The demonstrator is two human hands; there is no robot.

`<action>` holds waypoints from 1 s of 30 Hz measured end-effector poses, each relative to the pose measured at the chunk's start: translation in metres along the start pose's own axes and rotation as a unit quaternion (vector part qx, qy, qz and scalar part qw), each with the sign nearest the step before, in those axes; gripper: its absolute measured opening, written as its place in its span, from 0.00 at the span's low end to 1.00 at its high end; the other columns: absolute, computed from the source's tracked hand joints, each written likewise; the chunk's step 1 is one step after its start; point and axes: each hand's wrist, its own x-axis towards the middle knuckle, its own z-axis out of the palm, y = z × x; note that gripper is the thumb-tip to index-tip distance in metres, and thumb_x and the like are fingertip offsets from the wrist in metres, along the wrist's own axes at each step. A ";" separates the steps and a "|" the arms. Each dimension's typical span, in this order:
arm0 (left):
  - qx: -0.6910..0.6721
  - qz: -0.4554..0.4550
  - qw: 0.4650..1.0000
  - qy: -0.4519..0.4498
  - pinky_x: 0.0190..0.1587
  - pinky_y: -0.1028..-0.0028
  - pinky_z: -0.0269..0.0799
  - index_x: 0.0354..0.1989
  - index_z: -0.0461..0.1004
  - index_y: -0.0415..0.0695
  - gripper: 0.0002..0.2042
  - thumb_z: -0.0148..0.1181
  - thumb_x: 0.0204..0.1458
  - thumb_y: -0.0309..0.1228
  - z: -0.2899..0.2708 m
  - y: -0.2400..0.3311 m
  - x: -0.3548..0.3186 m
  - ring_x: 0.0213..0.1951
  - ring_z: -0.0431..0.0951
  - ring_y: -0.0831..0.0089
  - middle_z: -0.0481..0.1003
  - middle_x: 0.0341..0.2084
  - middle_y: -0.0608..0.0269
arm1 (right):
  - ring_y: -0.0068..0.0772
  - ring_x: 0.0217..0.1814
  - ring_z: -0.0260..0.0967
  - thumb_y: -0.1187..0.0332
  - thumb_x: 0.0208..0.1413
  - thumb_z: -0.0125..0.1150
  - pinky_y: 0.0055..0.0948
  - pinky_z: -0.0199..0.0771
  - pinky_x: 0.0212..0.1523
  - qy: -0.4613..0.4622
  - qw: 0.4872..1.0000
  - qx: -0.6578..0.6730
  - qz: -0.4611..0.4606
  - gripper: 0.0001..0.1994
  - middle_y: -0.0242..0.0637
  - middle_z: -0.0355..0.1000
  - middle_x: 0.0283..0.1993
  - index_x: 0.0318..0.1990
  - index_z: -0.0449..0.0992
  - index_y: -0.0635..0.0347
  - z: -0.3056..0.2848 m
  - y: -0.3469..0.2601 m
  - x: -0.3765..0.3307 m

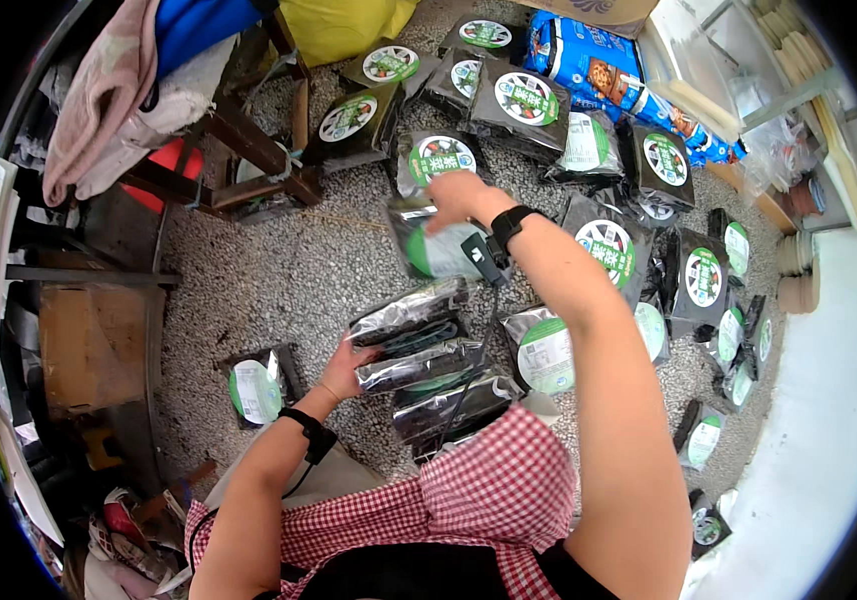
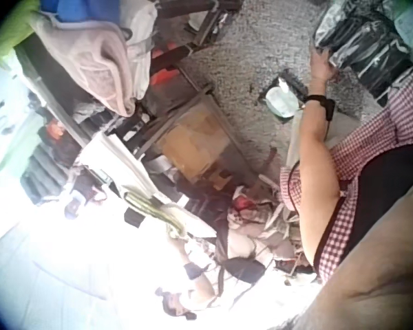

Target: The person stacks packaged food items by hand on the floor and then places the stack into a large clear plastic bag.

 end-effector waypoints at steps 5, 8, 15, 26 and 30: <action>-0.063 0.059 0.995 0.043 0.55 0.62 0.63 0.45 0.70 0.49 0.30 0.64 0.24 0.21 0.003 0.010 0.003 0.55 0.59 0.41 0.49 0.58 0.41 | 0.35 0.37 0.70 0.63 0.35 0.70 0.32 0.69 0.38 0.225 0.913 0.330 -0.083 0.22 0.41 0.72 0.35 0.40 0.71 0.62 -0.048 -0.015 -0.023; -0.107 0.020 0.993 -0.039 0.55 0.61 0.62 0.43 0.71 0.49 0.25 0.62 0.28 0.22 -0.025 0.044 0.022 0.55 0.61 0.45 0.55 0.56 0.44 | 0.35 0.43 0.70 0.71 0.31 0.71 0.32 0.69 0.44 0.127 0.903 0.410 -0.029 0.27 0.40 0.73 0.39 0.44 0.69 0.61 0.057 0.008 -0.055; -0.021 0.046 0.970 0.238 0.54 0.61 0.59 0.48 0.64 0.43 0.21 0.57 0.43 0.30 -0.094 0.046 0.059 0.52 0.63 0.52 0.66 0.48 0.49 | 0.37 0.48 0.69 0.79 0.34 0.65 0.30 0.67 0.49 0.040 0.948 0.310 -0.053 0.24 0.39 0.72 0.45 0.45 0.71 0.56 0.084 0.006 -0.070; -0.229 -0.404 0.885 0.042 0.51 0.63 0.63 0.50 0.63 0.33 0.29 0.41 0.56 0.51 0.086 -0.046 -0.024 0.45 0.70 0.55 0.71 0.42 0.48 | 0.47 0.60 0.59 0.44 0.58 0.36 0.37 0.55 0.60 -0.269 0.940 0.209 -0.006 0.27 0.42 0.63 0.58 0.56 0.66 0.51 0.043 -0.065 -0.022; -0.799 -0.502 0.303 -0.134 0.43 0.61 0.67 0.54 0.63 0.37 0.38 0.36 0.52 0.63 0.132 0.078 -0.082 0.39 0.71 0.59 0.65 0.52 0.50 | 0.44 0.63 0.56 0.43 0.58 0.39 0.33 0.52 0.62 -0.250 0.936 0.249 0.008 0.30 0.42 0.60 0.61 0.58 0.64 0.55 0.051 -0.049 -0.032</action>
